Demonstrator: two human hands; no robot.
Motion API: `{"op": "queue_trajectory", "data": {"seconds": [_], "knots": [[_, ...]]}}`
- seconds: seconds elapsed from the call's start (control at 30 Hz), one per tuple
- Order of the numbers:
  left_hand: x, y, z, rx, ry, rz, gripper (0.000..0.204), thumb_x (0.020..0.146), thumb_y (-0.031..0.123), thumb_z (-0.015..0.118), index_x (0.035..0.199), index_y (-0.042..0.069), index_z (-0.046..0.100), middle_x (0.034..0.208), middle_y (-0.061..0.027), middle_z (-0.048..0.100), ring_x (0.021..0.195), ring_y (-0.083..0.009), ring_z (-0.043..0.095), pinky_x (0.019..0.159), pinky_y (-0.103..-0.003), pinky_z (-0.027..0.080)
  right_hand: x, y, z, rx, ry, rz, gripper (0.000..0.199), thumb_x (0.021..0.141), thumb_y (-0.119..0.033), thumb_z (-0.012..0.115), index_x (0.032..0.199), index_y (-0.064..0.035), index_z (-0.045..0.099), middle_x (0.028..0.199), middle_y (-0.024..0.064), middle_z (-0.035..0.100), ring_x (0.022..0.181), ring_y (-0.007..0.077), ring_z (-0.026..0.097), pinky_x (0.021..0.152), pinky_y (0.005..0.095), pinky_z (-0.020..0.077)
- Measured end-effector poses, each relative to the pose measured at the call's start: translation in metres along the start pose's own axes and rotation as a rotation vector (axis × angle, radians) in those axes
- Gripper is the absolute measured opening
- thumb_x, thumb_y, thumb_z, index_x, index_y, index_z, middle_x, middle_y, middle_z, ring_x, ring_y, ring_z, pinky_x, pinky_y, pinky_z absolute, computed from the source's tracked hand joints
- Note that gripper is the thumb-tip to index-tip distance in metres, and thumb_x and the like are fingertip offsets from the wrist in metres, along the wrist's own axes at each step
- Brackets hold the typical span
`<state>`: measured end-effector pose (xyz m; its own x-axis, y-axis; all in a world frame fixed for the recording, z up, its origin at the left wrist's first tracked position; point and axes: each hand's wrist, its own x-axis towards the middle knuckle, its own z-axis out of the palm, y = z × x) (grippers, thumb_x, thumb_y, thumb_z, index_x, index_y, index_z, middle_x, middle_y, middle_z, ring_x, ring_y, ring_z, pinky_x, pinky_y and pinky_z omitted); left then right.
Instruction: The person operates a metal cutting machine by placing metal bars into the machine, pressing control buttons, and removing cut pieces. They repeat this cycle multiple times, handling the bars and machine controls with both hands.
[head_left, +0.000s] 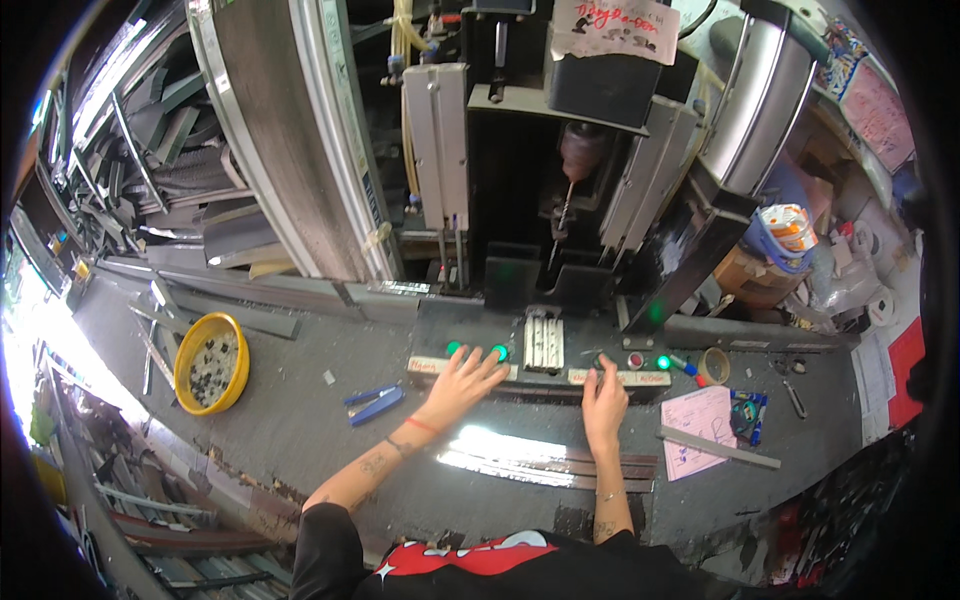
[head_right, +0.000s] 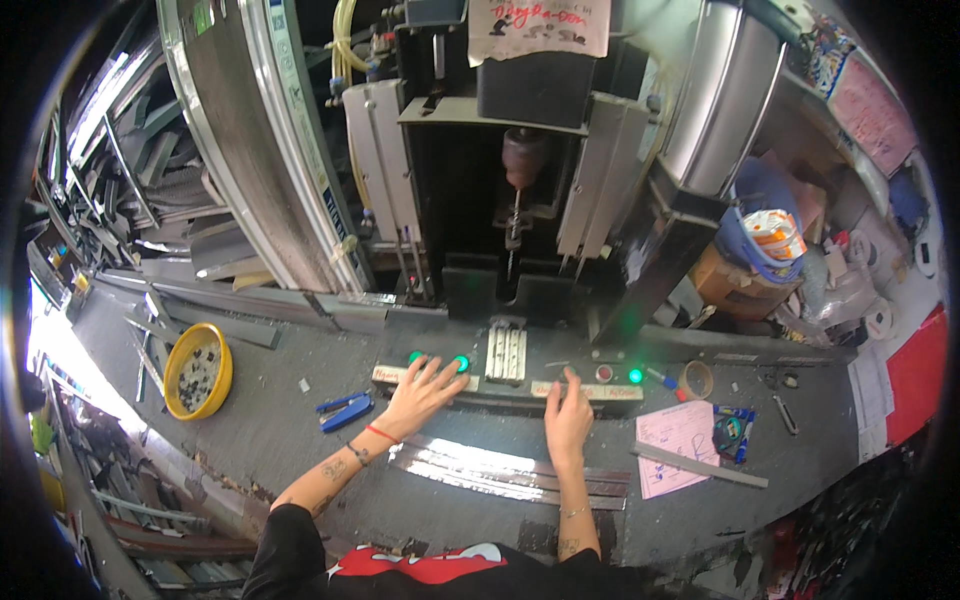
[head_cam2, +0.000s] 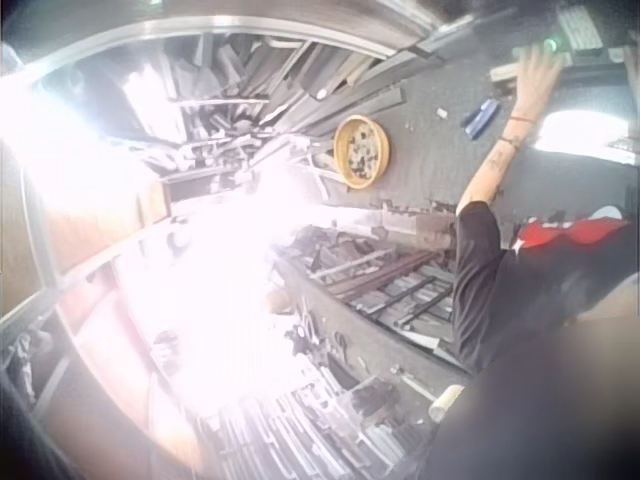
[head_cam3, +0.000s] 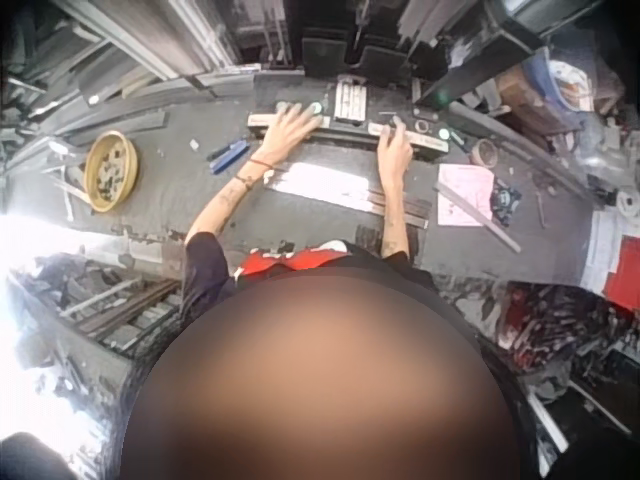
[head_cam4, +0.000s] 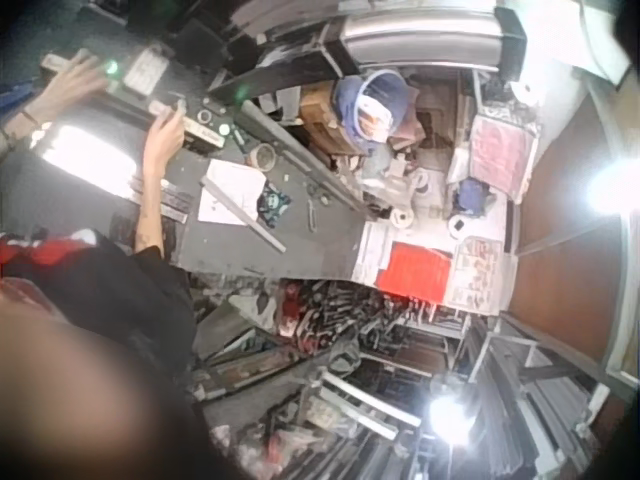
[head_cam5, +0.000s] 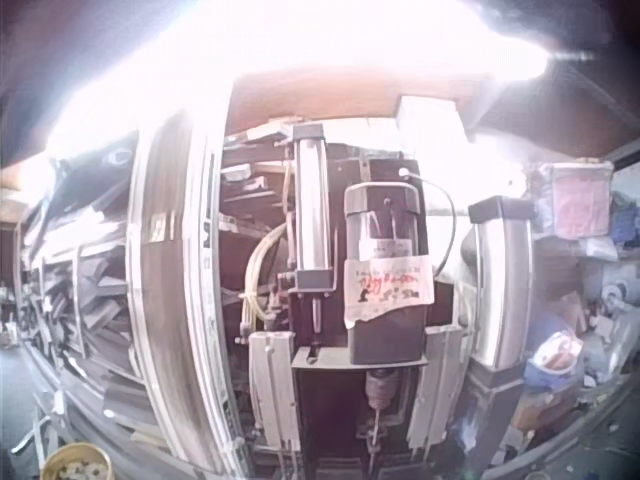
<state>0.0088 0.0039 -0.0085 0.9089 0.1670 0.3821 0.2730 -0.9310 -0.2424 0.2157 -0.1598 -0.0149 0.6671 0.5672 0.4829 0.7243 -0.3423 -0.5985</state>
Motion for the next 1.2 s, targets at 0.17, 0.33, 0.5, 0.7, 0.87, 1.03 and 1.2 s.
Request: {"op": "queue_trajectory", "data": {"seconds": [0.17, 0.33, 0.5, 0.7, 0.87, 1.03, 1.2], "knots": [[0.01, 0.004, -0.003, -0.089, -0.037, -0.05, 0.058, 0.075, 0.025, 0.07, 0.127, 0.015, 0.048, 0.125, -0.007, 0.05, 0.115, -0.0264, 0.047, 0.102, -0.044, 0.035, 0.0, 0.0, -0.001, 0.001, -0.061, 0.075, 0.029, 0.092, -0.016, 0.053, 0.118, -0.0018, 0.053, 0.083, 0.0233, 0.064, 0.076, 0.0404, 0.062, 0.068, 0.0467, 0.048], [0.011, -0.008, -0.014, -0.309, 0.083, -0.114, 0.059, 0.075, 0.032, 0.071, 0.126, 0.013, 0.049, 0.121, -0.0112, 0.049, 0.116, -0.03, 0.045, 0.101, -0.044, 0.035, -0.003, 0.0, -0.002, 0.016, -0.063, 0.052, 0.03, 0.093, -0.015, 0.052, 0.118, -0.0001, 0.053, 0.087, 0.024, 0.064, 0.08, 0.0398, 0.063, 0.07, 0.0458, 0.0484], [0.007, -0.05, -0.015, -0.55, 0.228, -0.57, 0.041, 0.086, 0.025, 0.065, 0.12, 0.007, 0.052, 0.122, -0.0156, 0.048, 0.115, -0.0338, 0.046, 0.098, -0.043, 0.038, -0.002, 0.0, -0.001, 0.037, -0.011, 0.004, 0.031, 0.093, -0.016, 0.052, 0.119, 0.0005, 0.053, 0.097, 0.0247, 0.064, 0.088, 0.04, 0.063, 0.076, 0.0453, 0.0488], [-0.005, -0.092, 0.01, -0.938, 0.405, -0.88, 0.035, 0.088, 0.011, 0.058, 0.12, 0.0, 0.049, 0.12, -0.0162, 0.052, 0.09, -0.0259, 0.057, 0.085, -0.037, 0.046, -0.003, 0.003, -0.003, 0.064, -0.022, -0.009, 0.03, 0.095, -0.014, 0.048, 0.121, 0.0004, 0.053, 0.099, 0.026, 0.063, 0.09, 0.0422, 0.061, 0.078, 0.047, 0.0476], [-0.012, -0.111, 0.035, -0.872, 0.42, -0.986, 0.052, 0.085, 0.012, 0.06, 0.131, 0.0, 0.037, 0.132, -0.0205, 0.045, 0.077, -0.0234, 0.057, 0.081, -0.036, 0.047, -0.002, 0.002, 0.0, 0.058, -0.077, 0.086, 0.03, 0.095, -0.013, 0.047, 0.122, -0.0014, 0.053, 0.095, 0.0243, 0.064, 0.084, 0.0405, 0.062, 0.073, 0.0456, 0.048], [-0.013, -0.133, 0.065, -0.49, 0.357, -1.082, 0.054, 0.086, 0.018, 0.06, 0.132, 0.003, 0.035, 0.143, -0.0303, 0.028, 0.12, -0.0421, 0.048, 0.096, -0.045, 0.041, 0.0, -0.002, -0.008, 0.084, -0.129, 0.147, 0.03, 0.094, -0.011, 0.05, 0.122, -0.0019, 0.053, 0.074, 0.016, 0.059, 0.061, 0.0265, 0.057, 0.061, 0.0367, 0.0468], [-0.013, -0.137, 0.063, -0.75, 0.478, -1.102, 0.051, 0.086, 0.019, 0.062, 0.13, 0.004, 0.039, 0.133, -0.0248, 0.043, 0.122, -0.0377, 0.046, 0.1, -0.042, 0.037, 0.007, 0.005, -0.03, 0.522, -0.275, 0.243, 0.032, 0.095, -0.012, 0.052, 0.125, -0.0043, 0.052, 0.063, 0.0024, 0.047, 0.054, 0.0083, 0.046, 0.052, 0.0244, 0.0413]]}}
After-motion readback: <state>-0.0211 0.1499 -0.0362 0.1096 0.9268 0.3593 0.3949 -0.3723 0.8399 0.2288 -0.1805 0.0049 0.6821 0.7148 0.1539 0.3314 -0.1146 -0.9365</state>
